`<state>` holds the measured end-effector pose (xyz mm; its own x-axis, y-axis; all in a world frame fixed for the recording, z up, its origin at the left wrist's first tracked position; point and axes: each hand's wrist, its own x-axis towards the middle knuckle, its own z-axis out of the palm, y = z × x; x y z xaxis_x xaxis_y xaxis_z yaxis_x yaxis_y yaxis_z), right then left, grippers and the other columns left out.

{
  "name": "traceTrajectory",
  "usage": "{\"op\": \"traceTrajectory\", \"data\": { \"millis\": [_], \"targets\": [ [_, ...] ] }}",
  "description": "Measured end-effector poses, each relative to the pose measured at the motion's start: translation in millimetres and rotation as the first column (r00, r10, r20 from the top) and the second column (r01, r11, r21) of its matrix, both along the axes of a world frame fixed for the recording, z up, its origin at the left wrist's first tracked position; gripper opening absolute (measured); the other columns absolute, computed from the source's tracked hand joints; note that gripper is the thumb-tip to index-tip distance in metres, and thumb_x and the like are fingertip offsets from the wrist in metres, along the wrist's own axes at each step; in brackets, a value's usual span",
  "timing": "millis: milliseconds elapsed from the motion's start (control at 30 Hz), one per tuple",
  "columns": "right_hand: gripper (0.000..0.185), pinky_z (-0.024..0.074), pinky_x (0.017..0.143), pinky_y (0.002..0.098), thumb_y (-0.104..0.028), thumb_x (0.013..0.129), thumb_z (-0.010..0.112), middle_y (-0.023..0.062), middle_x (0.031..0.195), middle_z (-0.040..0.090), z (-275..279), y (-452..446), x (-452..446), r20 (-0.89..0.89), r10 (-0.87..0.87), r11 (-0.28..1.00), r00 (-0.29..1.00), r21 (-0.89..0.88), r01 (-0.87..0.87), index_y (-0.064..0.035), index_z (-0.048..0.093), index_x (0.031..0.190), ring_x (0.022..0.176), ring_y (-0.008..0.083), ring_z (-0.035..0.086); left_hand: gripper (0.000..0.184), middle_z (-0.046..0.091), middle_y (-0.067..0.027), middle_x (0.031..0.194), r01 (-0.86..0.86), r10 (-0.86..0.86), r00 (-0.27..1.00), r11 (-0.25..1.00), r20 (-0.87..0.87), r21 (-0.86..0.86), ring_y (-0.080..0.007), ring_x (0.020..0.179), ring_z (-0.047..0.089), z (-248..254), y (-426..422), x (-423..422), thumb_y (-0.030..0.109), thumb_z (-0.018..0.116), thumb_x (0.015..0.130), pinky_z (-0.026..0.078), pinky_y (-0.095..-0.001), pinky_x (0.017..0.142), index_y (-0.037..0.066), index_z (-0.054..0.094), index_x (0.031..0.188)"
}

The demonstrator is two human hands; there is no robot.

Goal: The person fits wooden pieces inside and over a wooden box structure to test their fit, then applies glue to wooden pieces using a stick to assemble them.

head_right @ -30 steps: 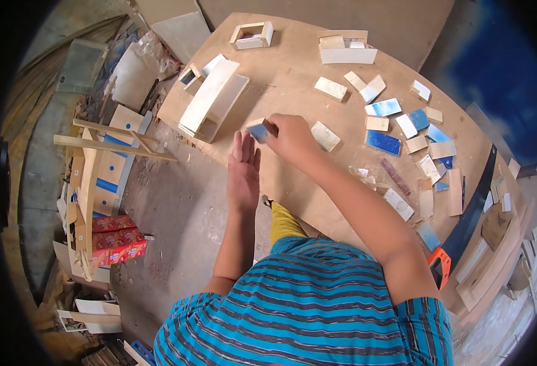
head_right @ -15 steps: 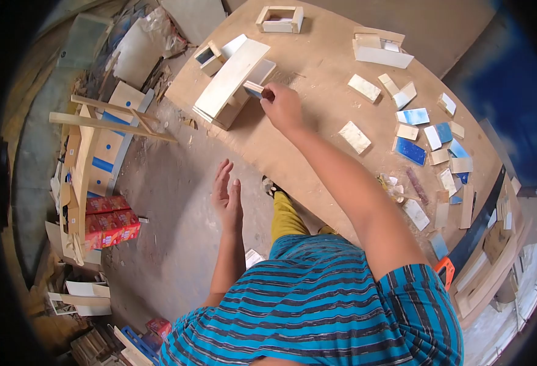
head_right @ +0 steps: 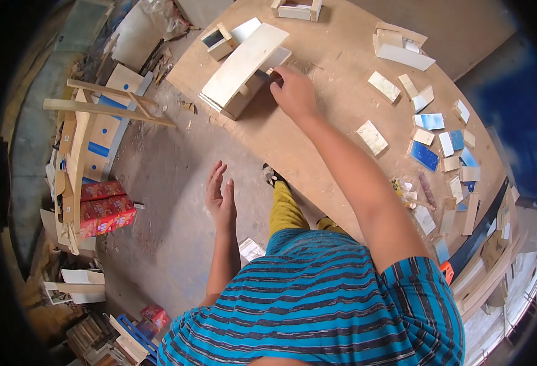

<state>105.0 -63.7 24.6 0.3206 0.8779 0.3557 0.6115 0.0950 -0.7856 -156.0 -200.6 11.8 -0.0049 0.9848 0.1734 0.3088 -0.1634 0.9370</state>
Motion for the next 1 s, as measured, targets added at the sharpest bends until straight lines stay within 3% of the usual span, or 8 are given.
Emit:
{"op": "traceTrajectory", "data": {
  "millis": [200,300,400,633,733,1000],
  "targets": [
    [0.024,0.0502,0.078,0.0446,-0.014,0.073,0.062,0.0122,0.096,0.063,3.0,16.3,0.2,0.208,0.0,0.995,0.978,-0.1,0.022,-0.0072,0.063,0.096,0.092,0.0327,0.061,0.034,0.05,-0.0143,0.138,0.053,-0.05,0.993,0.998,-0.107,0.026,-0.0253,0.131,0.046,-5.7,4.9,-4.1,0.003,0.059,0.089,0.034,-0.0388,0.109,0.002,0.061,0.122],
    [0.028,0.0498,0.078,0.0443,-0.014,0.07,0.061,0.0148,0.092,0.063,-2.1,23.9,-0.2,0.207,-0.005,0.993,0.978,-0.114,0.029,-0.0061,0.065,0.097,0.091,0.0338,0.061,0.033,0.05,-0.0144,0.138,0.067,-0.064,0.991,0.998,-0.12,0.021,-0.0252,0.131,0.046,-11.2,4.1,-5.6,0.003,0.06,0.088,0.034,-0.0385,0.109,0.002,0.061,0.122],
    [0.025,0.0507,0.08,0.0446,-0.011,0.071,0.061,0.0123,0.097,0.063,0.8,24.9,-0.7,0.232,-0.001,0.981,0.973,-0.187,0.045,-0.0086,0.066,0.096,0.094,0.033,0.061,0.033,0.05,-0.0139,0.138,0.082,-0.081,0.989,0.997,-0.122,0.003,-0.0245,0.13,0.046,-13.8,2.3,-4.9,0.003,0.06,0.089,0.035,-0.0383,0.108,0.002,0.061,0.122],
    [0.027,0.0514,0.084,0.0429,-0.012,0.072,0.062,0.0117,0.101,0.063,1.2,20.8,-1.6,0.179,-0.012,0.98,0.984,-0.192,0.047,-0.0108,0.069,0.098,0.097,0.0317,0.061,0.033,0.049,-0.0121,0.139,0.094,-0.1,0.983,0.995,-0.156,-0.045,-0.023,0.128,0.048,-12.5,-1.0,0.5,0.003,0.057,0.09,0.035,-0.0373,0.107,0.003,0.061,0.123],
    [0.026,0.0513,0.085,0.0419,-0.013,0.073,0.063,0.011,0.101,0.063,3.4,19.2,-2.7,0.129,-0.018,0.978,0.991,-0.203,0.045,-0.0116,0.069,0.098,0.098,0.0307,0.061,0.032,0.054,-0.0156,0.135,0.071,-0.077,0.994,0.995,-0.079,-0.076,-0.0298,0.133,0.043,-10.1,-2.5,5.0,0.003,0.06,0.087,0.032,-0.0403,0.11,0.003,0.063,0.119],
    [0.019,0.0515,0.084,0.0412,-0.017,0.076,0.066,0.0104,0.102,0.063,-1.5,20.6,-4.1,0.052,-0.043,0.988,0.998,-0.148,0.05,-0.0115,0.07,0.094,0.099,0.0297,0.061,0.032,0.053,-0.016,0.135,0.101,-0.106,0.992,0.992,-0.073,-0.073,-0.0283,0.13,0.047,-13.2,1.9,9.9,0.002,0.059,0.087,0.034,-0.0394,0.109,0.003,0.064,0.119]
  ]
}}
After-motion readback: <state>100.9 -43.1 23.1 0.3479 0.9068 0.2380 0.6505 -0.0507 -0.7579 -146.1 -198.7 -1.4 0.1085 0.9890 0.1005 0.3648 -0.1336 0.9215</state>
